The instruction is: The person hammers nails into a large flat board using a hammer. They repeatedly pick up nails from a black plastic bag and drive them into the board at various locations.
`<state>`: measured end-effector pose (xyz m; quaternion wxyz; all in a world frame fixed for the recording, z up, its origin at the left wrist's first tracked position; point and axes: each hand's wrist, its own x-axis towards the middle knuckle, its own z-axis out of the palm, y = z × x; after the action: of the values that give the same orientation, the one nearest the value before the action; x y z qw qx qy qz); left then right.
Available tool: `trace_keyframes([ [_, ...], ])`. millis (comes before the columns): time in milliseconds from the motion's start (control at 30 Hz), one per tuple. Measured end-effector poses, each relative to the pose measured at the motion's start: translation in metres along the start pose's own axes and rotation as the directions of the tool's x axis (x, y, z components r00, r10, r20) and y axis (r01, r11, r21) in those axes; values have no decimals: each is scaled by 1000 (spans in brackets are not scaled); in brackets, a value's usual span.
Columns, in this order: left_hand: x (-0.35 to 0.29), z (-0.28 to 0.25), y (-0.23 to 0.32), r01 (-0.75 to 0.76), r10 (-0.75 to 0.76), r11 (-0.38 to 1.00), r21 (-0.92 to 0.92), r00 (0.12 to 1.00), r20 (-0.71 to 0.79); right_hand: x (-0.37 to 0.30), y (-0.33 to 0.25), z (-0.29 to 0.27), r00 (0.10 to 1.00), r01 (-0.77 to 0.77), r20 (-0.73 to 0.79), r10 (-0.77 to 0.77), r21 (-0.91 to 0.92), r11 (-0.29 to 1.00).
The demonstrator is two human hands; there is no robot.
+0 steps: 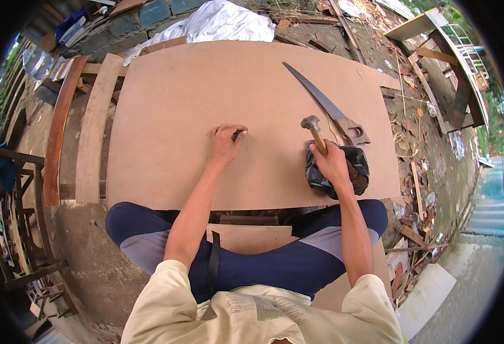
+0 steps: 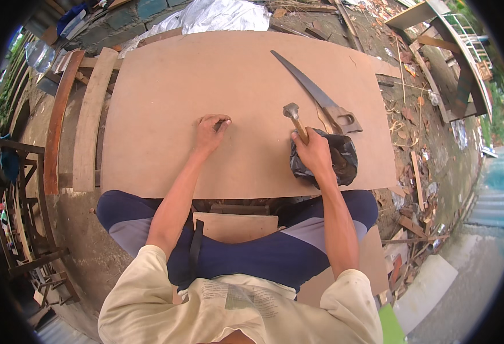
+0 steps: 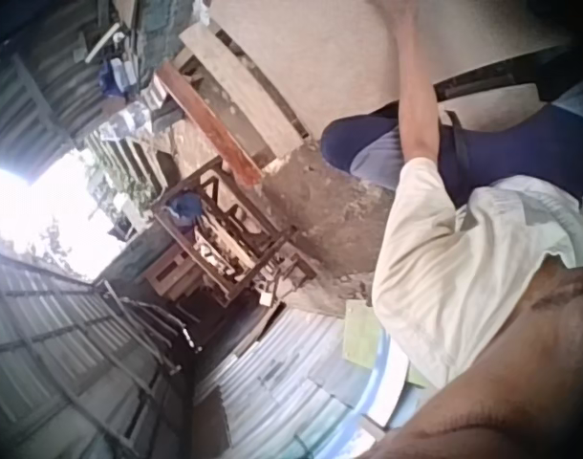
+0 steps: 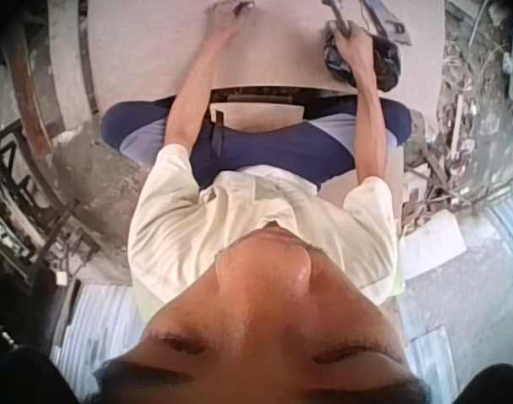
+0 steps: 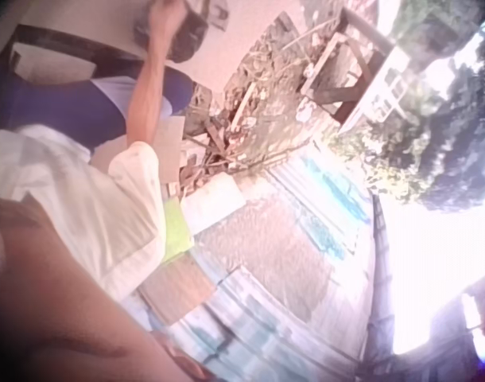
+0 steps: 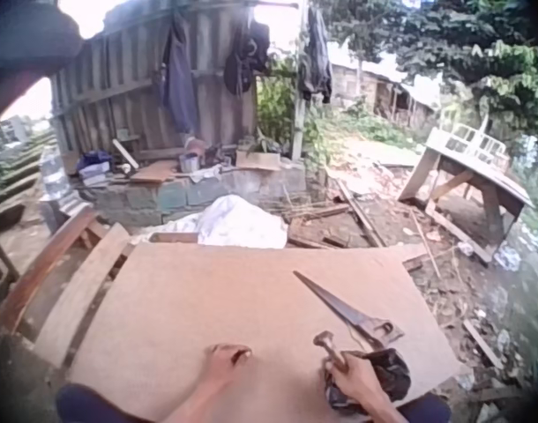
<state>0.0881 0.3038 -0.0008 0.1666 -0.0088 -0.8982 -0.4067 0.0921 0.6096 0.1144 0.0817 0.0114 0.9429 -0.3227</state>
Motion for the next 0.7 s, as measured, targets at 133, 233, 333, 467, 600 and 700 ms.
trace_keyframes([
  [133,0,1,-2,-21,21,999,24,1000,4,1,2,4,1000,18,6,-18,3,1000],
  [233,-1,1,-1,-51,51,998,42,999,-10,-1,-2,5,1000,24,-4,-24,-39,999],
  [333,0,0,4,-68,69,997,42,998,-4,0,3,6,999,43,-20,-44,-61,997],
  [467,-1,-1,4,-78,78,995,57,997,5,0,2,7,999,43,-18,-44,-65,997],
  [600,-1,3,1,-93,94,994,63,996,-10,2,5,9,999,33,1,-33,-48,998],
  [700,-1,2,2,-101,103,992,74,995,-14,1,5,10,999,46,-7,-47,-56,997],
])
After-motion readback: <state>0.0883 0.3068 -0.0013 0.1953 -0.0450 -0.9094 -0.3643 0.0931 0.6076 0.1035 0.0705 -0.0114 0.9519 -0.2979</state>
